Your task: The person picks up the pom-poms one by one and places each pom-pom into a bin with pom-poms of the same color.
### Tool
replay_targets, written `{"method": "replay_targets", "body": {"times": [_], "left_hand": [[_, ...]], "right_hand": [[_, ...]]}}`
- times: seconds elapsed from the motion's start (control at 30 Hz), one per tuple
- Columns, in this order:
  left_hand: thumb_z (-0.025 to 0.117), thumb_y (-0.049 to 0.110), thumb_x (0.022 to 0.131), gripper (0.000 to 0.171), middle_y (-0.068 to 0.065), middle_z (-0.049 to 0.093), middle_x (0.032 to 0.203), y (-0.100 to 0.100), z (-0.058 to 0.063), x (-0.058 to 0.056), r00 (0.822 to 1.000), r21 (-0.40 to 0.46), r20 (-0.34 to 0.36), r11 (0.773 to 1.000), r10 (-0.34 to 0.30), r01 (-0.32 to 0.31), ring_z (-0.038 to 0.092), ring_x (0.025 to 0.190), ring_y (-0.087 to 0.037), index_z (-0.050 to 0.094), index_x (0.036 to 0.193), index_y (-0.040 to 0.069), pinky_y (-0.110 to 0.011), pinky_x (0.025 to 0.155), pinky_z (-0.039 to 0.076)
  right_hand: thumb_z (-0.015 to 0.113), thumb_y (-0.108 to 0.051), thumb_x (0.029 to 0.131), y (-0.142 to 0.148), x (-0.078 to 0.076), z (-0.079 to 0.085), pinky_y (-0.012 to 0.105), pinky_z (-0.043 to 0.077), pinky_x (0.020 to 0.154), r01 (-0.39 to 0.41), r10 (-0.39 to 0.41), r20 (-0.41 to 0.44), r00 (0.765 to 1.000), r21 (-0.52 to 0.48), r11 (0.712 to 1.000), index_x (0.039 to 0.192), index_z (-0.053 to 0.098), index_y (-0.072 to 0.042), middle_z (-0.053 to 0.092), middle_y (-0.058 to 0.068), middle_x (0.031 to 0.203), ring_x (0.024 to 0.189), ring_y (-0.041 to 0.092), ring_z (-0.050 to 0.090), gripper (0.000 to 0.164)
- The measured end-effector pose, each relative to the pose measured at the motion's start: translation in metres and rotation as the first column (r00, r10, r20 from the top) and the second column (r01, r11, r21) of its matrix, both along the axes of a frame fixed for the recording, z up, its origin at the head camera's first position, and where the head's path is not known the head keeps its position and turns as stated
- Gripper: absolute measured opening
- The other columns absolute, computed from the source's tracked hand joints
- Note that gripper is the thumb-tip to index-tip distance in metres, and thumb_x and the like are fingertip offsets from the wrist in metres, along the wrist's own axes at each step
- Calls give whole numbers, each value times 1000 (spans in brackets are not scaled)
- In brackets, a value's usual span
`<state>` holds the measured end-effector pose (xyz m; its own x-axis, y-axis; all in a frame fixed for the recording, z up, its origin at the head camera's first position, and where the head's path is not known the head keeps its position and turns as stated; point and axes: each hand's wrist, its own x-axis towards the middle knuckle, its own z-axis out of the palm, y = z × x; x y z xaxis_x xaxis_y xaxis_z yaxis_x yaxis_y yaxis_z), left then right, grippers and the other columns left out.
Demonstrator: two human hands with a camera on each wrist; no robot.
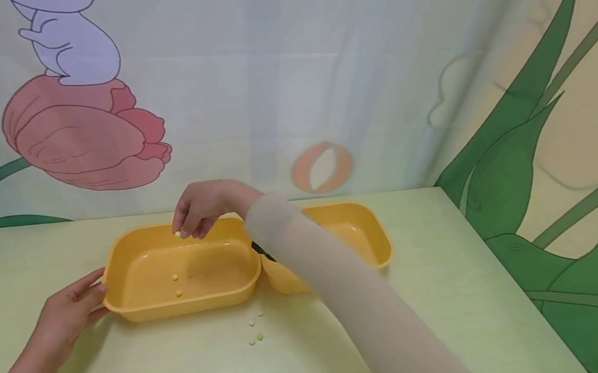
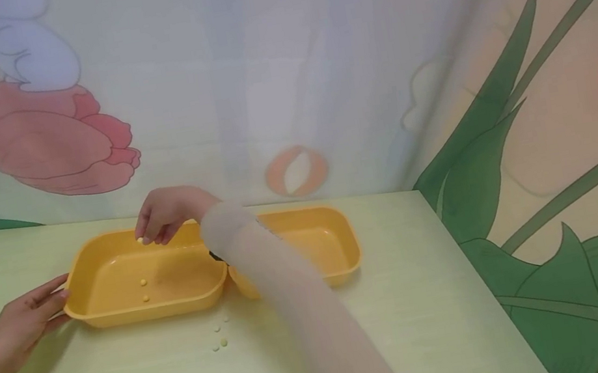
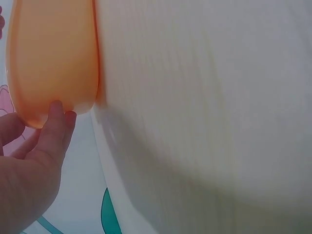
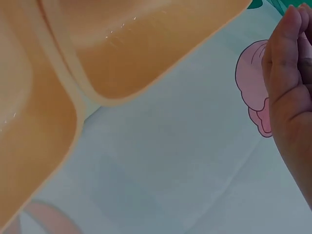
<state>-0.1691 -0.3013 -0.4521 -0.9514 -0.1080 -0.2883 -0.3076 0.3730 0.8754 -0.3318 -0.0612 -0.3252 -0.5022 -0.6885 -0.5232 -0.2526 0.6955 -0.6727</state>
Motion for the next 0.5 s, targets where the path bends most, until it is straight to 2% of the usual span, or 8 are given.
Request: {"method": "replay_targets", "body": {"times": [0.2,0.33,0.5], "left_hand": [[38,25,112,59,-37,28,160,0,0,1,1000,21,-28,1000,-4,5,51,83,24,19,161,-3,-17,83,63],[38,24,112,59,-37,26,160,-2,0,1,1000,27,-28,1000,-9,9,50,83,25,18,161,-3,-19,85,63],[38,25,112,60,-37,27,160,-2,0,1,999,26,-30,1000,-16,17,51,85,24,18,161,-4,-21,87,63]], "right_hand": [[68,-10,97,-14,-4,-9,17,62,75,19,-19,5,1000,23,1000,110,71,-4,65,1,88,77,13,61,15],[69,-9,96,-20,-5,-15,16,61,72,62,-62,6,998,12,998,105,72,-6,64,2,86,75,13,60,10],[69,-9,96,-25,-3,-26,16,60,70,93,-93,21,995,0,996,105,71,-3,63,1,83,73,14,59,11]]}}
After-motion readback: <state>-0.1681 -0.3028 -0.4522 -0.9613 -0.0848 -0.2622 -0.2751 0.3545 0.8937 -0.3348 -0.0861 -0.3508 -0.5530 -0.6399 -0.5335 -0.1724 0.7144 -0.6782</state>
